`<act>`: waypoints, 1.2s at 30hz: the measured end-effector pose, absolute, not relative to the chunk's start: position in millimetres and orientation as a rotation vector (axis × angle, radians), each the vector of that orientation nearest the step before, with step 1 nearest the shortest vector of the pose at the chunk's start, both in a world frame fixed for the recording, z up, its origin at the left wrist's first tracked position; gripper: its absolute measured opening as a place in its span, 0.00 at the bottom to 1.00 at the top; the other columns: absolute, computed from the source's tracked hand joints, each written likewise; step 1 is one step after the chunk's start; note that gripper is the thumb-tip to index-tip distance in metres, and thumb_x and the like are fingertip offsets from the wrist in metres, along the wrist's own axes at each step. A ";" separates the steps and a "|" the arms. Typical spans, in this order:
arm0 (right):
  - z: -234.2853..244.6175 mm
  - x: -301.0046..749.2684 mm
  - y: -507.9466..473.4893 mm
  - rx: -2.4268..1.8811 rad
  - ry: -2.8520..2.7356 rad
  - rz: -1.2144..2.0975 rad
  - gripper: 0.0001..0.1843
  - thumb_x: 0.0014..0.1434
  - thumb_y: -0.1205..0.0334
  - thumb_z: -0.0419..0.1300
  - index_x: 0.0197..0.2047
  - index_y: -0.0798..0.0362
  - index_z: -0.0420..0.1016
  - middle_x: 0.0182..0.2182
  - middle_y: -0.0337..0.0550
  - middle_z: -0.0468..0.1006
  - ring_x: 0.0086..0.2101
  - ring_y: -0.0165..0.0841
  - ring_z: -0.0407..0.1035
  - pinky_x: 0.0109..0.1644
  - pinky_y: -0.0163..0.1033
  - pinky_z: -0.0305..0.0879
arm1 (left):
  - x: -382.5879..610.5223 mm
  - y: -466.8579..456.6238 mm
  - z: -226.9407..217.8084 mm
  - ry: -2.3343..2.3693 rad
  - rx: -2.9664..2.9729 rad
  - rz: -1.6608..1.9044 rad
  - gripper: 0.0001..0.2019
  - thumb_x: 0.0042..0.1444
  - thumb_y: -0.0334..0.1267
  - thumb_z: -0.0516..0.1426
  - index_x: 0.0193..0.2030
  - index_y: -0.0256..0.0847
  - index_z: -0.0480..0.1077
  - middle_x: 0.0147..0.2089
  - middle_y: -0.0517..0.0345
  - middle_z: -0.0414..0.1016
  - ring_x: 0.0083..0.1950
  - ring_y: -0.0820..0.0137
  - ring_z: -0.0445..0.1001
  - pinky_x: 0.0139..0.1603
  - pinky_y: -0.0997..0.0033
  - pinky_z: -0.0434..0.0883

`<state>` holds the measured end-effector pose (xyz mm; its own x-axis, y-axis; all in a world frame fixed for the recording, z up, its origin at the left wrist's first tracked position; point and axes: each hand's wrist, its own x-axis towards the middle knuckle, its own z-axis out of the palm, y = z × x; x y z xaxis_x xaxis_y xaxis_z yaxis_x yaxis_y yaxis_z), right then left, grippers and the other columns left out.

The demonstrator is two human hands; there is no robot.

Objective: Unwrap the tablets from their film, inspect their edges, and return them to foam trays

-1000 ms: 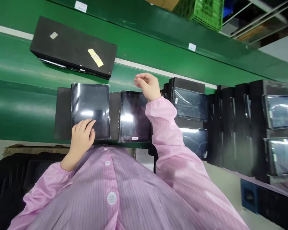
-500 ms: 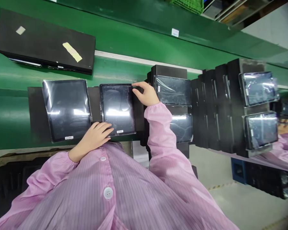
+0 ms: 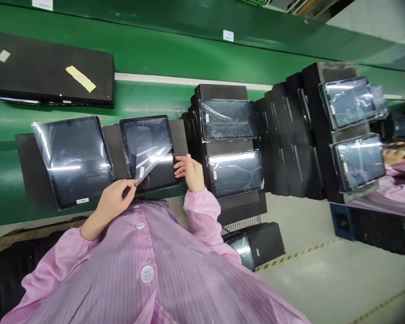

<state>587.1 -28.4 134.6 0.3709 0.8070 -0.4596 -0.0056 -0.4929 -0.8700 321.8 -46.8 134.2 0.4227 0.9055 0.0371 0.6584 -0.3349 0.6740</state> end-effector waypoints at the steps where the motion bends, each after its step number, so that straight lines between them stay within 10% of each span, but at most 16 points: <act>1: 136.3 581.7 -29.7 -1.799 -0.688 1.224 0.36 0.56 0.29 0.53 0.39 0.57 0.78 0.26 0.44 0.78 0.21 0.29 0.70 0.22 0.35 0.69 | 320.4 -48.7 133.5 1.247 2.191 0.572 0.07 0.63 0.35 0.54 0.34 0.42 0.71 0.44 0.59 0.84 0.44 0.68 0.82 0.44 0.69 0.76; 7: 151.9 545.1 -33.1 -1.964 -1.254 0.925 0.14 0.57 0.57 0.61 0.44 0.52 0.79 0.38 0.45 0.82 0.33 0.35 0.77 0.40 0.41 0.75 | 319.0 -62.9 128.0 1.090 2.499 0.583 0.10 0.62 0.36 0.57 0.48 0.40 0.76 0.50 0.57 0.83 0.50 0.65 0.81 0.53 0.63 0.77; 12: 168.6 504.1 -53.5 -1.511 -1.637 0.999 0.16 0.56 0.71 0.55 0.38 0.47 0.82 0.40 0.40 0.84 0.42 0.34 0.78 0.51 0.37 0.72 | 319.0 -72.6 121.6 1.181 2.572 0.496 0.13 0.63 0.35 0.53 0.50 0.40 0.76 0.51 0.54 0.83 0.50 0.62 0.81 0.55 0.56 0.76; 18: 178.5 494.9 -73.9 -0.943 -1.856 1.472 0.12 0.55 0.69 0.57 0.35 0.47 0.82 0.38 0.38 0.85 0.41 0.33 0.79 0.48 0.36 0.74 | 313.1 -74.9 114.4 1.103 2.585 0.359 0.17 0.64 0.36 0.50 0.55 0.44 0.74 0.57 0.54 0.79 0.54 0.60 0.79 0.53 0.54 0.73; 26: 153.2 548.5 -48.5 -1.594 -0.959 1.142 0.13 0.55 0.51 0.65 0.34 0.53 0.79 0.31 0.46 0.82 0.31 0.36 0.77 0.39 0.42 0.76 | 322.8 -66.1 134.9 1.279 2.394 0.437 0.16 0.66 0.38 0.51 0.56 0.49 0.74 0.57 0.56 0.79 0.54 0.64 0.79 0.55 0.56 0.65; 31: 125.1 571.6 -35.4 -2.052 -1.254 0.606 0.30 0.54 0.47 0.62 0.52 0.61 0.75 0.49 0.63 0.75 0.47 0.48 0.72 0.56 0.58 0.68 | 280.7 -44.0 144.5 2.207 2.037 0.548 0.27 0.62 0.49 0.53 0.64 0.38 0.66 0.64 0.35 0.69 0.61 0.43 0.71 0.55 0.41 0.61; 36: 109.4 558.3 -22.8 -2.167 -1.427 0.484 0.29 0.51 0.47 0.65 0.49 0.61 0.71 0.50 0.65 0.71 0.53 0.54 0.63 0.60 0.61 0.59 | 245.3 -33.4 132.4 2.555 1.744 0.340 0.44 0.57 0.61 0.53 0.68 0.24 0.55 0.64 0.20 0.63 0.64 0.31 0.61 0.57 0.32 0.57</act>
<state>558.3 -22.8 109.4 0.3886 0.9212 -0.0223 0.7444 -0.3281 -0.5816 245.3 -33.4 132.4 -0.3718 0.9231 0.0980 0.9167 0.3485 0.1957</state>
